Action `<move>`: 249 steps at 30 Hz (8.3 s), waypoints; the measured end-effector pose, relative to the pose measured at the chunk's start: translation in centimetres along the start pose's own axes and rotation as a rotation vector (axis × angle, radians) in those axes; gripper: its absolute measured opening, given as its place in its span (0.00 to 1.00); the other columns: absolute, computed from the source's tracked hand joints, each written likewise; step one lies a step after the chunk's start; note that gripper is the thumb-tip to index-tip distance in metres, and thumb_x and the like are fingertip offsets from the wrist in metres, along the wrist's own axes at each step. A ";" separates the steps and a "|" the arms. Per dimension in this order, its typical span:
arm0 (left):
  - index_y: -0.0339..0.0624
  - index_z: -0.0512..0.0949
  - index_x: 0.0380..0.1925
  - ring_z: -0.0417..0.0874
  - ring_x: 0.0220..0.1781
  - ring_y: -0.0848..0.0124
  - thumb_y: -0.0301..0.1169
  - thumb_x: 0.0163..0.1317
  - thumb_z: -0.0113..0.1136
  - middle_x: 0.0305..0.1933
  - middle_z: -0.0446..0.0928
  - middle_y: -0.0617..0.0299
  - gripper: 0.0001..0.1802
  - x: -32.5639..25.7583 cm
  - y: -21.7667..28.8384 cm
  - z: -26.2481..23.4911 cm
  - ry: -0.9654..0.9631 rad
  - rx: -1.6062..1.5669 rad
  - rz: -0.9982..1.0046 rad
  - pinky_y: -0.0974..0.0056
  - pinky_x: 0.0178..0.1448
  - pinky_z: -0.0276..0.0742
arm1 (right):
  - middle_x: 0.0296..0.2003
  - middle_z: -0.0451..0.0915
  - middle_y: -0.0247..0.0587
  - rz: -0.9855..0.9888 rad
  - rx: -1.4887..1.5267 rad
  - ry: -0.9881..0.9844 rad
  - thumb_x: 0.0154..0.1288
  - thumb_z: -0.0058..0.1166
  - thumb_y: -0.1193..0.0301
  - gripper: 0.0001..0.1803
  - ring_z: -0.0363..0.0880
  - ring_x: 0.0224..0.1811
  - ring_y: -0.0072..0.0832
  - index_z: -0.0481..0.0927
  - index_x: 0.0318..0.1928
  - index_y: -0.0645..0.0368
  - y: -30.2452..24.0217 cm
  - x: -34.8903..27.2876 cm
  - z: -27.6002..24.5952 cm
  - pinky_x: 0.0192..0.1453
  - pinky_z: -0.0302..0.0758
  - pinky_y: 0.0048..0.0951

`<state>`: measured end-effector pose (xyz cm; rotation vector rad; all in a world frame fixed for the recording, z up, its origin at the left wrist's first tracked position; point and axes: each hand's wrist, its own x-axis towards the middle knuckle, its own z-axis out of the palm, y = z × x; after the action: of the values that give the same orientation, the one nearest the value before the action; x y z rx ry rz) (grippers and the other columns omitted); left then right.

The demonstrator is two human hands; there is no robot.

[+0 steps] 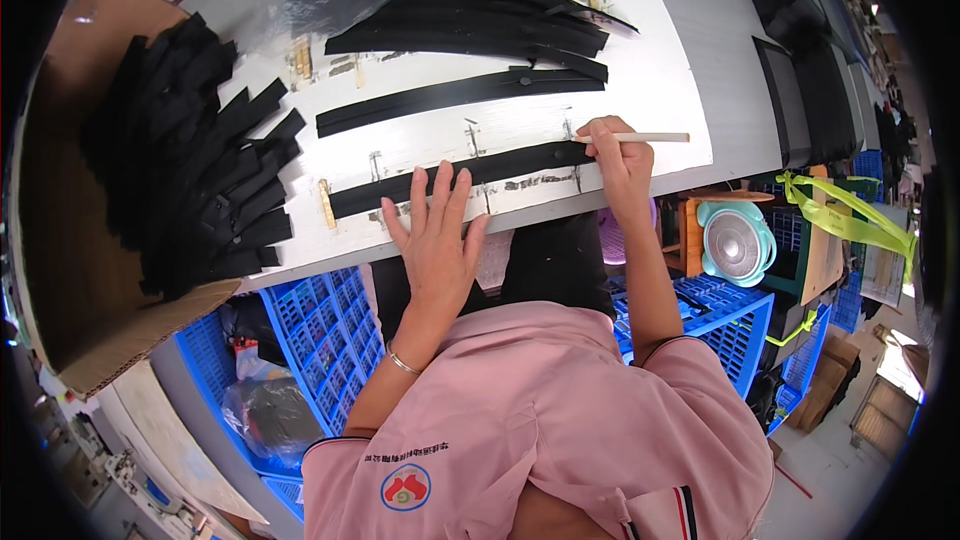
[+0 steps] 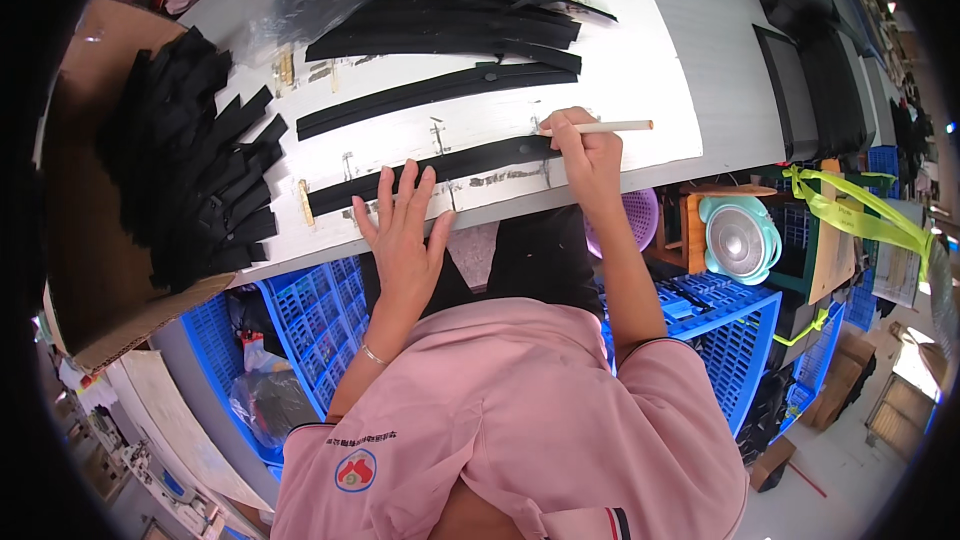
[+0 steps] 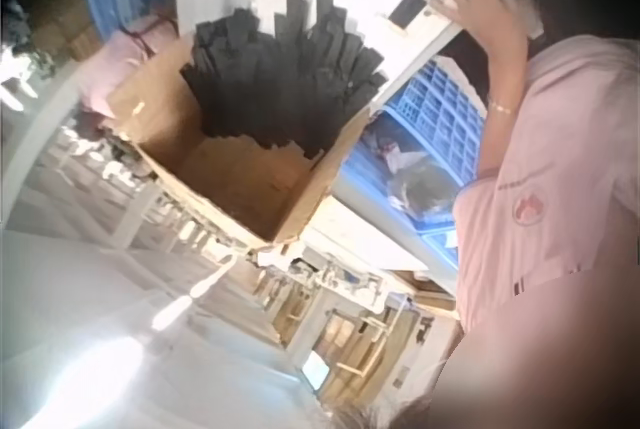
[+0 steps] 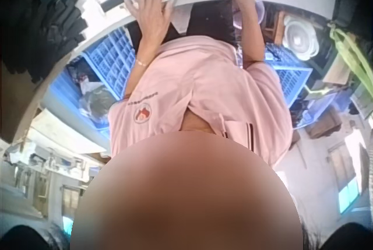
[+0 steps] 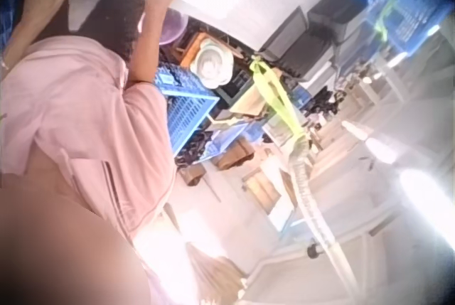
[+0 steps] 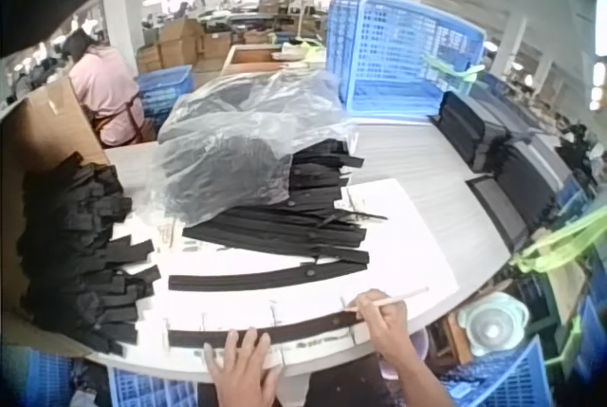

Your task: Marking black fabric strips with a pen using a template board at a workbench.

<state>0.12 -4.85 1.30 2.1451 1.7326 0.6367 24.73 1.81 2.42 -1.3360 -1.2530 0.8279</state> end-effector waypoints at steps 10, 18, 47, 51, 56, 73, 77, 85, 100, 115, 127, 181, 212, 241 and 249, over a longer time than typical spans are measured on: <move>0.45 0.77 0.67 0.60 0.82 0.51 0.39 0.68 0.66 0.75 0.70 0.55 0.28 1.5 1.3 0.4 0.084 -0.110 -0.018 0.35 0.82 0.36 | 0.28 0.80 0.35 0.010 -0.096 -0.071 0.77 0.51 0.71 0.14 0.73 0.30 0.19 0.84 0.37 0.68 1.8 0.1 -1.4 0.36 0.69 0.23; 0.43 0.85 0.49 0.75 0.68 0.56 0.30 0.65 0.68 0.61 0.81 0.58 0.14 6.9 6.4 5.1 0.169 -0.315 0.189 0.43 0.79 0.52 | 0.30 0.81 0.36 -0.032 -0.090 -0.075 0.78 0.51 0.72 0.13 0.74 0.30 0.19 0.85 0.39 0.68 2.4 0.1 -1.1 0.36 0.71 0.24; 0.45 0.85 0.47 0.73 0.68 0.55 0.30 0.63 0.68 0.63 0.79 0.59 0.12 7.4 6.0 6.0 0.181 -0.210 0.187 0.42 0.79 0.51 | 0.24 0.82 0.43 -0.207 -0.270 -0.213 0.70 0.56 0.71 0.13 0.81 0.25 0.43 0.81 0.27 0.65 2.2 0.6 -1.4 0.31 0.73 0.37; 0.45 0.82 0.58 0.63 0.78 0.51 0.33 0.68 0.64 0.73 0.70 0.56 0.19 5.7 6.7 4.1 0.133 -0.082 0.150 0.32 0.80 0.42 | 0.24 0.82 0.40 -0.044 -0.086 -0.104 0.71 0.54 0.74 0.12 0.78 0.25 0.27 0.83 0.30 0.67 3.2 -0.5 -2.5 0.32 0.72 0.30; 0.48 0.77 0.67 0.58 0.82 0.49 0.35 0.72 0.60 0.77 0.67 0.54 0.24 5.4 5.2 3.7 0.022 -0.089 0.119 0.28 0.79 0.34 | 0.25 0.81 0.36 0.012 -0.038 -0.031 0.74 0.52 0.74 0.14 0.74 0.26 0.18 0.83 0.31 0.68 1.3 -0.7 -2.1 0.32 0.70 0.23; 0.44 0.80 0.61 0.68 0.75 0.52 0.28 0.65 0.64 0.70 0.74 0.52 0.23 5.0 -10.4 -4.5 0.558 0.231 -0.127 0.44 0.81 0.51 | 0.28 0.82 0.35 0.064 -0.028 0.009 0.75 0.55 0.74 0.11 0.74 0.28 0.17 0.85 0.35 0.69 1.5 -0.3 -1.5 0.33 0.70 0.21; 0.45 0.86 0.49 0.71 0.71 0.53 0.29 0.66 0.65 0.63 0.81 0.56 0.12 4.0 -14.2 -8.0 0.611 0.307 -0.268 0.47 0.78 0.55 | 0.27 0.82 0.35 0.023 -0.030 0.002 0.74 0.55 0.76 0.10 0.74 0.28 0.17 0.84 0.35 0.69 1.4 0.0 -1.2 0.34 0.70 0.21; 0.40 0.85 0.43 0.87 0.40 0.66 0.24 0.67 0.65 0.43 0.86 0.59 0.06 6.7 -4.7 -3.1 0.244 -0.290 -0.092 0.67 0.46 0.81 | 0.27 0.81 0.31 0.013 0.055 0.030 0.76 0.54 0.72 0.11 0.73 0.28 0.15 0.86 0.48 0.65 2.0 -0.2 -1.1 0.32 0.68 0.20; 0.37 0.82 0.55 0.80 0.61 0.50 0.17 0.62 0.60 0.61 0.79 0.53 0.20 8.2 4.0 3.4 0.157 -0.434 0.270 0.52 0.66 0.74 | 0.58 0.85 0.41 -0.583 -0.831 -0.093 0.63 0.65 0.71 0.25 0.80 0.62 0.38 0.79 0.62 0.58 1.7 -5.4 -0.5 0.68 0.69 0.44; 0.41 0.71 0.71 0.58 0.83 0.52 0.34 0.72 0.60 0.78 0.67 0.51 0.29 1.7 -5.4 -2.8 0.202 0.060 -0.013 0.42 0.85 0.38 | 0.61 0.84 0.37 -0.538 -1.043 0.090 0.66 0.64 0.74 0.23 0.77 0.64 0.36 0.79 0.62 0.57 4.2 -5.4 -3.5 0.75 0.63 0.44; 0.43 0.69 0.73 0.61 0.81 0.52 0.41 0.69 0.66 0.77 0.67 0.53 0.35 -1.9 -6.1 -3.3 0.123 0.125 -0.113 0.29 0.80 0.29 | 0.62 0.83 0.40 -0.539 -1.148 0.031 0.71 0.59 0.75 0.21 0.77 0.63 0.39 0.79 0.63 0.61 2.9 -5.4 -3.2 0.74 0.65 0.47; 0.50 0.75 0.70 0.62 0.81 0.55 0.43 0.62 0.71 0.75 0.71 0.60 0.35 -2.3 -6.7 -2.0 0.276 0.086 -0.145 0.36 0.81 0.36 | 0.29 0.87 0.42 -0.213 -0.084 -0.532 0.71 0.58 0.70 0.10 0.84 0.25 0.31 0.87 0.36 0.63 -1.7 -3.4 17.4 0.30 0.76 0.28; 0.42 0.87 0.45 0.80 0.56 0.60 0.27 0.61 0.69 0.53 0.83 0.59 0.12 3.3 -0.7 -0.1 0.295 -0.285 0.046 0.50 0.71 0.64 | 0.30 0.85 0.43 -0.191 -0.283 -0.212 0.72 0.58 0.72 0.10 0.83 0.28 0.32 0.85 0.35 0.65 -0.3 -1.5 9.2 0.33 0.76 0.30; 0.43 0.86 0.41 0.76 0.57 0.56 0.25 0.61 0.69 0.52 0.81 0.60 0.09 3.8 -0.6 1.0 0.289 -0.205 0.051 0.48 0.71 0.63 | 0.27 0.80 0.34 0.030 -0.119 0.024 0.76 0.53 0.71 0.15 0.72 0.29 0.18 0.85 0.33 0.66 -0.6 0.1 1.0 0.34 0.67 0.24; 0.43 0.86 0.42 0.78 0.56 0.57 0.24 0.59 0.69 0.52 0.81 0.61 0.10 4.9 2.0 2.2 0.298 -0.250 0.082 0.48 0.69 0.65 | 0.25 0.78 0.33 0.002 -0.082 0.006 0.77 0.52 0.71 0.15 0.70 0.28 0.16 0.85 0.35 0.68 1.5 0.1 -0.5 0.33 0.65 0.22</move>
<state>3.76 -0.45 1.07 2.0336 1.6059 1.1808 25.56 2.02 1.07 -1.4038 -1.2929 0.7808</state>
